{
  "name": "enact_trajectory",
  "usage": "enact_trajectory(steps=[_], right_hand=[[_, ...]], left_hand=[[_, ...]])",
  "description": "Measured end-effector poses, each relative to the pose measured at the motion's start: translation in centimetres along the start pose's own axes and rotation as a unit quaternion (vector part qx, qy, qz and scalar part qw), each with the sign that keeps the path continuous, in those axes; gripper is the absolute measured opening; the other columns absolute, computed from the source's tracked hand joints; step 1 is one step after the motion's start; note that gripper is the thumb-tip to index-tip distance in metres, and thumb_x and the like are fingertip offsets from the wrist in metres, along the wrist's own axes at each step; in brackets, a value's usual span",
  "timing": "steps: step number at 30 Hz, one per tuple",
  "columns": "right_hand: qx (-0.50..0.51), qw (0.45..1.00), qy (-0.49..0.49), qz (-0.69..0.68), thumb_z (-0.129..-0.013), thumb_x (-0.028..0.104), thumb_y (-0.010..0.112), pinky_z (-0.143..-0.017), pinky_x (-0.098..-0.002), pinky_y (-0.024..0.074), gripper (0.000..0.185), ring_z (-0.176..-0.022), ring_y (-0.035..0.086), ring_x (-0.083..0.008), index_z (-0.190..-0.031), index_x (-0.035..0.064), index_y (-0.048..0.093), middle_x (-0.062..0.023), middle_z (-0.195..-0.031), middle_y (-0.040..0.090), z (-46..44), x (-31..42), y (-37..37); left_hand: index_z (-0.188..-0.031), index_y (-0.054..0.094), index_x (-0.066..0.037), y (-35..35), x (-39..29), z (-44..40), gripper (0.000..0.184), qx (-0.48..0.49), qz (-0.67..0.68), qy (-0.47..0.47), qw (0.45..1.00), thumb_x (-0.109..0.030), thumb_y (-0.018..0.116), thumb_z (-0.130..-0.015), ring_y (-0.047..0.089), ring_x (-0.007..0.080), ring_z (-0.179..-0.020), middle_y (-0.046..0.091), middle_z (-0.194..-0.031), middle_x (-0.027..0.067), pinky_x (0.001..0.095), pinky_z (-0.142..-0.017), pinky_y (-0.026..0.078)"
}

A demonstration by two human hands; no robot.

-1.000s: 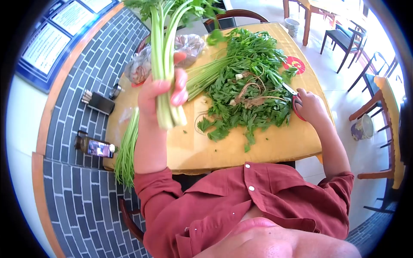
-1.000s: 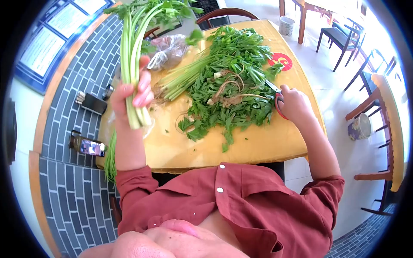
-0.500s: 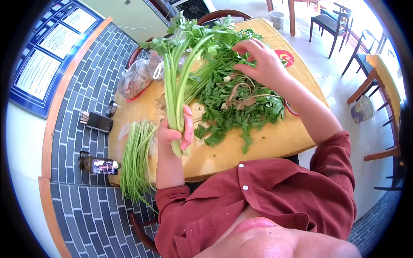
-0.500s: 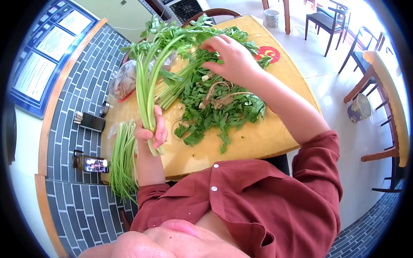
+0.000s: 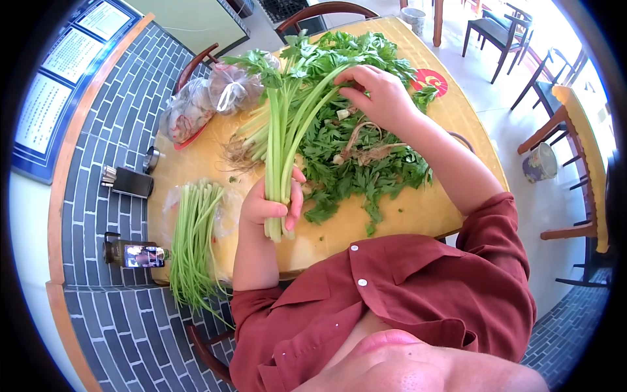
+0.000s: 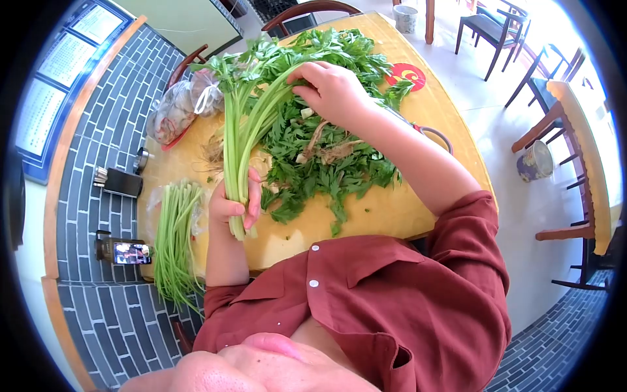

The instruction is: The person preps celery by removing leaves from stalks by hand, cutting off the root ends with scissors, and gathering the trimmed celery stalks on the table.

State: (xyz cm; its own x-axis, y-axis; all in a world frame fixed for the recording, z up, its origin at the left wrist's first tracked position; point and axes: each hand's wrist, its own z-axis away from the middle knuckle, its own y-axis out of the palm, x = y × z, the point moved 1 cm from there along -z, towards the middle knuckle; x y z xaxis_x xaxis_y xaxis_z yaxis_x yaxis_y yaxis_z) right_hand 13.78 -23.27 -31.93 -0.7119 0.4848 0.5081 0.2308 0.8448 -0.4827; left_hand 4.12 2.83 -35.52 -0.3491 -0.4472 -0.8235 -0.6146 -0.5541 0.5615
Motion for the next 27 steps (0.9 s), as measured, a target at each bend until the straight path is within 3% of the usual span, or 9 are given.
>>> enact_trajectory(steps=[1,4,8,12,15,18,19,22,27], right_hand=[[-0.001,1.0,0.003,-0.011,-0.079,0.009,0.065,-0.067,-0.0263,0.0487,0.015,-0.073,0.061,-0.0137,-0.094,0.0067,0.061,-0.0049,-0.087,0.063,0.1,-0.2,0.2],[0.062,0.985,0.133,-0.095,-0.083,0.011,0.062,-0.066,-0.0244,0.0473,0.013,-0.073,0.058,-0.009,-0.095,0.0059,0.06,-0.0018,-0.084,0.061,-0.1,0.5,-0.4],[0.074,0.906,0.196,-0.367,-0.087,0.014,0.061,-0.063,-0.0223,0.045,0.016,-0.071,0.054,-0.0064,-0.095,0.0002,0.056,-0.0001,-0.083,0.058,-0.2,-0.3,0.2],[0.07,0.943,0.223,-0.237,-0.087,0.017,0.062,-0.061,-0.0215,0.0438,0.019,-0.066,0.053,-0.006,-0.094,0.0003,0.056,0.0004,-0.073,0.057,-0.2,-0.8,-0.1],[0.076,0.96,0.181,-0.2,-0.085,0.017,0.064,-0.061,-0.0217,0.0438,0.02,-0.064,0.053,-0.0052,-0.096,0.0018,0.058,0.001,-0.07,0.057,-0.3,-0.5,-1.1],[0.09,0.975,0.138,-0.149,-0.077,0.02,0.067,-0.059,-0.025,0.0449,0.023,-0.06,0.055,-0.0099,-0.095,0.0059,0.064,-0.0018,-0.067,0.06,-0.6,-0.4,-2.1],[0.103,0.988,0.103,-0.053,-0.08,0.019,0.064,-0.064,-0.0276,0.0476,0.022,-0.065,0.058,-0.0158,-0.099,0.0098,0.065,-0.0039,-0.074,0.062,-0.6,-0.6,-2.3],[0.028,0.983,-0.151,0.097,-0.08,0.013,0.06,-0.07,-0.0319,0.049,0.021,-0.076,0.059,-0.0217,-0.101,0.0123,0.065,-0.0052,-0.079,0.061,-0.5,-1.5,-1.8],[0.156,0.962,-0.176,0.142,-0.076,0.006,0.058,-0.074,-0.0352,0.0478,0.03,-0.083,0.055,-0.0243,-0.104,0.0145,0.064,-0.0062,-0.078,0.053,-0.5,-1.2,-2.6]], left_hand=[[-0.117,0.041,0.006,-0.1,0.0,-0.1,0.057,-0.006,-0.003,-0.002,1.0,-0.001,0.065,-0.066,0.057,0.0218,-0.048,0.059,-0.074,0.0171,0.0282,-0.042,0.047],[-0.117,0.041,0.005,0.1,0.1,0.1,0.057,-0.021,-0.02,-0.016,0.999,-0.001,0.065,-0.065,0.057,0.0211,-0.049,0.059,-0.074,0.0162,0.0286,-0.044,0.047],[-0.117,0.041,0.004,0.3,-0.1,-0.1,0.057,-0.037,-0.091,-0.047,0.994,-0.002,0.065,-0.066,0.058,0.0197,-0.052,0.06,-0.075,0.0147,0.0283,-0.047,0.047],[-0.117,0.041,0.003,0.6,0.0,-0.3,0.057,-0.053,-0.147,-0.072,0.985,-0.003,0.065,-0.066,0.059,0.0186,-0.054,0.06,-0.076,0.0134,0.0277,-0.049,0.047],[-0.117,0.042,0.004,0.9,0.1,-0.5,0.057,-0.069,-0.149,-0.027,0.986,-0.003,0.065,-0.066,0.059,0.0185,-0.054,0.06,-0.075,0.0129,0.0277,-0.048,0.047],[-0.116,0.042,0.004,0.8,-0.1,-0.5,0.057,-0.1,-0.136,0.01,0.986,-0.003,0.064,-0.064,0.058,0.0183,-0.053,0.059,-0.073,0.0126,0.0274,-0.047,0.047],[-0.116,0.042,0.005,0.8,-0.2,-0.5,0.058,-0.11,-0.129,0.015,0.985,-0.002,0.064,-0.064,0.057,0.0184,-0.05,0.058,-0.071,0.0127,0.0272,-0.046,0.047],[-0.116,0.041,0.007,1.2,-0.2,-0.5,0.06,-0.131,-0.112,0.026,0.985,-0.002,0.065,-0.062,0.054,0.0185,-0.046,0.056,-0.068,0.0131,0.0267,-0.043,0.046],[-0.115,0.043,0.005,1.5,-0.9,0.0,0.058,-0.12,-0.118,0.009,0.986,-0.005,0.064,-0.062,0.056,0.0173,-0.051,0.059,-0.07,0.012,0.0261,-0.047,0.047]])
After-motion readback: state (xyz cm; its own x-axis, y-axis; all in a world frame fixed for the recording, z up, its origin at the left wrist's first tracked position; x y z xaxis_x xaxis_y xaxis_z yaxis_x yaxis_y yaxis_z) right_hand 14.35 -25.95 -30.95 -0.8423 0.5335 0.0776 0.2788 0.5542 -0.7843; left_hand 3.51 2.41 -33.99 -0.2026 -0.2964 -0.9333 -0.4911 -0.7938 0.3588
